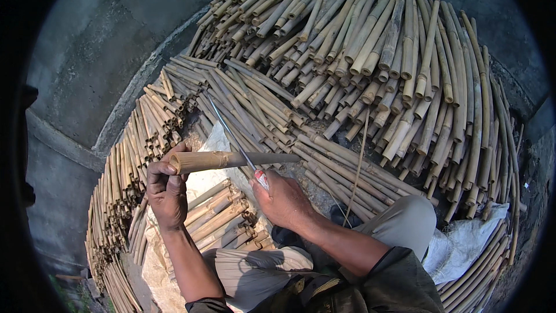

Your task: The person sits on the ground and uses a knife to sharpen the end of bamboo sticks. They repeatedly pick up sticks, shave the tip to a point, and place the finished pieces on a nearby pile.

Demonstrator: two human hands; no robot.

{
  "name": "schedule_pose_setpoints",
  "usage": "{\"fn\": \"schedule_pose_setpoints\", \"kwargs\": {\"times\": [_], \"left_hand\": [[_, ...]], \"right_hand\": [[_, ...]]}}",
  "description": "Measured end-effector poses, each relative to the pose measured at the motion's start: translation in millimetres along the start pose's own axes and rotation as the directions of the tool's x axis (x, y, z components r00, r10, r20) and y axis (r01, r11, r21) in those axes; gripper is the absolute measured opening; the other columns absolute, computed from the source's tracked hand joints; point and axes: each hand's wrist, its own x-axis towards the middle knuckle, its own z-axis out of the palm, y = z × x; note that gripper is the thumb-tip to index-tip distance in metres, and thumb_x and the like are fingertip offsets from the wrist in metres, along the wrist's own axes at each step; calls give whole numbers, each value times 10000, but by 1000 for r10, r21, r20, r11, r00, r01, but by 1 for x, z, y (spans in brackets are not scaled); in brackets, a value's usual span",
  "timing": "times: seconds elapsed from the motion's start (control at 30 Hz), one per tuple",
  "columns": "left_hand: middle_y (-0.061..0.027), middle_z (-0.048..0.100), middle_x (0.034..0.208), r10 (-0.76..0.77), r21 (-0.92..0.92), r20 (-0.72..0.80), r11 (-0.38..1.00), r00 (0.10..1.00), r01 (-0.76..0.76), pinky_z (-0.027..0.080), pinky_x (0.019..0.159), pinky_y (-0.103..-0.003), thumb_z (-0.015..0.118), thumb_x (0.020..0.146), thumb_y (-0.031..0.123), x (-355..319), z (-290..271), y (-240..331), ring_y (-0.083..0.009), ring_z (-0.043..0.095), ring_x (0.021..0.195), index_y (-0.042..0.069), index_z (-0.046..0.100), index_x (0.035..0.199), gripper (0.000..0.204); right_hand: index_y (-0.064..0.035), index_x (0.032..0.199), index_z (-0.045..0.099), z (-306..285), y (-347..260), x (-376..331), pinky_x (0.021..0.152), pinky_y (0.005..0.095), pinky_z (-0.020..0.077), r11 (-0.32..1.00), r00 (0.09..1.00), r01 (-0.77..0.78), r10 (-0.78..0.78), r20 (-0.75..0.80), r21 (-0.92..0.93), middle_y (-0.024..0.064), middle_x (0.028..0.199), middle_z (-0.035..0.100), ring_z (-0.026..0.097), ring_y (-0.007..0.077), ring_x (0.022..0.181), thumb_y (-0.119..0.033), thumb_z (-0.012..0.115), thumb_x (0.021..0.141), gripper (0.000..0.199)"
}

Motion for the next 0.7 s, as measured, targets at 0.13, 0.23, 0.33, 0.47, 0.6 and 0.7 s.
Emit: {"fn": "schedule_pose_setpoints", "kwargs": {"times": [0.13, 0.23, 0.33, 0.47, 0.6, 0.7], "left_hand": [[-249, 638, 1324, -22, -34, -8, 999, 1000, 21, 463, 1100, -493, 692, 989, 154, -1, -1, -1, -355, 595, 1284, 96, 570, 1032, 141], [-247, 627, 1339, -2, -38, -1, 999, 1000, 2, 465, 1100, -485, 684, 994, 148, 2, 0, -3, -350, 591, 1286, 97, 561, 1042, 141], [-240, 576, 1406, 2, -94, -88, 995, 996, -11, 461, 1111, -476, 676, 998, 139, 6, 3, -8, -351, 571, 1307, 90, 511, 1252, 307], [-231, 549, 1442, -10, 113, -171, 993, 985, 30, 443, 1132, -469, 694, 987, 153, 3, 11, -19, -336, 554, 1327, 47, 396, 1442, 555], [-162, 630, 1305, -207, -13, -101, 978, 973, 207, 478, 1075, -411, 765, 923, 94, -1, 15, -30, -252, 610, 1216, 20, 482, 1334, 505], [-169, 638, 1265, -99, 57, -63, 993, 993, 102, 501, 1045, -421, 735, 933, 73, -8, 19, -19, -262, 628, 1182, 15, 504, 1298, 435]], "right_hand": [[22, 1074, 607, 3, 2, -8, 664, 434, 513, 957, 971, 233, -220, -88, 175, 211, 811, 667, 661, 350, 693, -284, 586, 1041, 308], [43, 1086, 605, 12, 18, -10, 693, 483, 534, 969, 972, 229, -222, -80, 93, 261, 854, 683, 688, 425, 753, -281, 576, 1027, 330], [66, 1114, 617, 25, 66, 21, 774, 543, 552, 988, 999, -42, 45, 17, -151, 316, 927, 695, 701, 481, 868, -263, 587, 983, 356], [69, 1143, 640, 47, 178, 42, 915, 548, 526, 878, 949, -305, 313, -39, -369, 323, 1011, 698, 687, 456, 1014, -335, 589, 949, 451], [68, 1195, 638, 62, 220, 33, 882, 514, 545, 746, 968, -249, 173, -182, -618, 257, 944, 716, 703, 418, 943, -390, 589, 950, 522], [50, 1225, 626, 59, 180, 44, 876, 492, 545, 874, 987, -160, 153, -52, -459, 230, 1057, 682, 693, 359, 977, -538, 519, 1001, 639]]}}
